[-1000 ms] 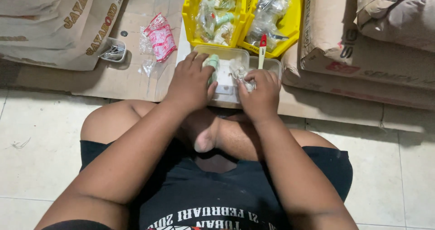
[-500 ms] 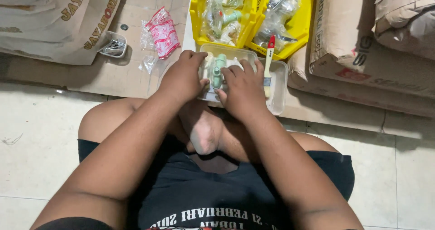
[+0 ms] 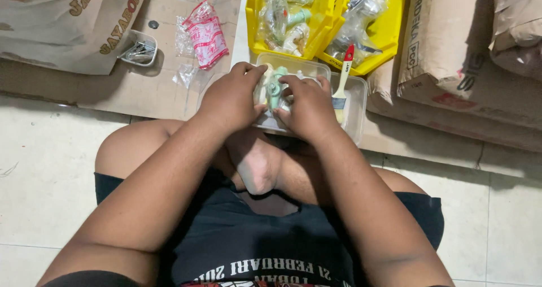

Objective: The person sits on the floor and handles small plastic plumbing fittings. They apply a white substance to the fittings using a brush, then place each treated fitting into a clear plastic bag. The person repeats this process for multiple fittings, organizing them into bags and a container.

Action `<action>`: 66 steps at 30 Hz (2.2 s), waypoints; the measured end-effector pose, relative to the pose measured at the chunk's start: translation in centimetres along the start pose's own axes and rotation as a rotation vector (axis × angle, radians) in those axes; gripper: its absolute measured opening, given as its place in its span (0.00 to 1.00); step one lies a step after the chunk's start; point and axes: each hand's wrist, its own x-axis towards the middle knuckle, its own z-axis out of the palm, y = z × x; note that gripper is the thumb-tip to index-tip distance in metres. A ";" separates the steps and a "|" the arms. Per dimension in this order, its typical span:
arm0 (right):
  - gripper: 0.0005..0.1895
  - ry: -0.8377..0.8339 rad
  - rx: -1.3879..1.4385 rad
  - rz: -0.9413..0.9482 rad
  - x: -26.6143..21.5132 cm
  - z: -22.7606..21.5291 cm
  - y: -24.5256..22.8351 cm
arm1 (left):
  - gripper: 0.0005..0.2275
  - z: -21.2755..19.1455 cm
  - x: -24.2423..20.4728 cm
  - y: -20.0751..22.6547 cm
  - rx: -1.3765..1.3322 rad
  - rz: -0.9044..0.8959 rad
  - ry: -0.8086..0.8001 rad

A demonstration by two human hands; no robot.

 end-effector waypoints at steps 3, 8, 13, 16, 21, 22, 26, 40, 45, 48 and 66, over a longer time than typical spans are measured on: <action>0.33 -0.007 0.053 0.013 0.2 0.7 0.9 | 0.31 -0.1 -0.2 -0.2 0.033 0.014 0.008; 0.30 -0.020 0.041 0.022 0.3 0.8 0.4 | 0.30 0.3 -0.5 0.0 0.030 0.025 0.026; 0.31 0.017 -0.003 -0.020 0.0 1.0 0.3 | 0.30 0.6 -0.4 -0.4 0.045 0.059 0.046; 0.34 0.034 -0.038 -0.030 -0.3 0.2 0.4 | 0.31 0.3 -0.3 -0.4 0.101 0.069 0.055; 0.32 0.158 -0.284 0.006 -2.0 -3.0 -0.7 | 0.31 0.2 -0.6 -1.3 0.109 0.075 0.120; 0.32 0.155 -0.283 0.007 -2.1 -3.4 -1.2 | 0.31 0.6 -0.6 -1.6 0.108 0.073 0.118; 0.29 -0.057 -0.375 0.147 -2.1 -3.7 -2.1 | 0.22 2.1 -1.1 -2.0 0.032 0.160 0.377; 0.21 0.105 -0.098 0.317 -3.5 -4.6 0.3 | 0.08 6.2 -3.6 -1.4 -0.058 0.451 0.628; 0.21 0.259 0.518 0.393 -7.8 -7.6 0.4 | 0.15 6.4 -4.8 1.2 -0.224 0.425 0.655; 0.13 0.163 1.016 0.191 -9.9 -6.2 3.9 | 0.21 6.2 -5.1 3.0 -0.502 0.228 0.427; 0.19 0.063 1.448 0.171 -10.6 -3.2 6.0 | 0.12 6.4 -5.0 3.5 -0.766 0.079 0.212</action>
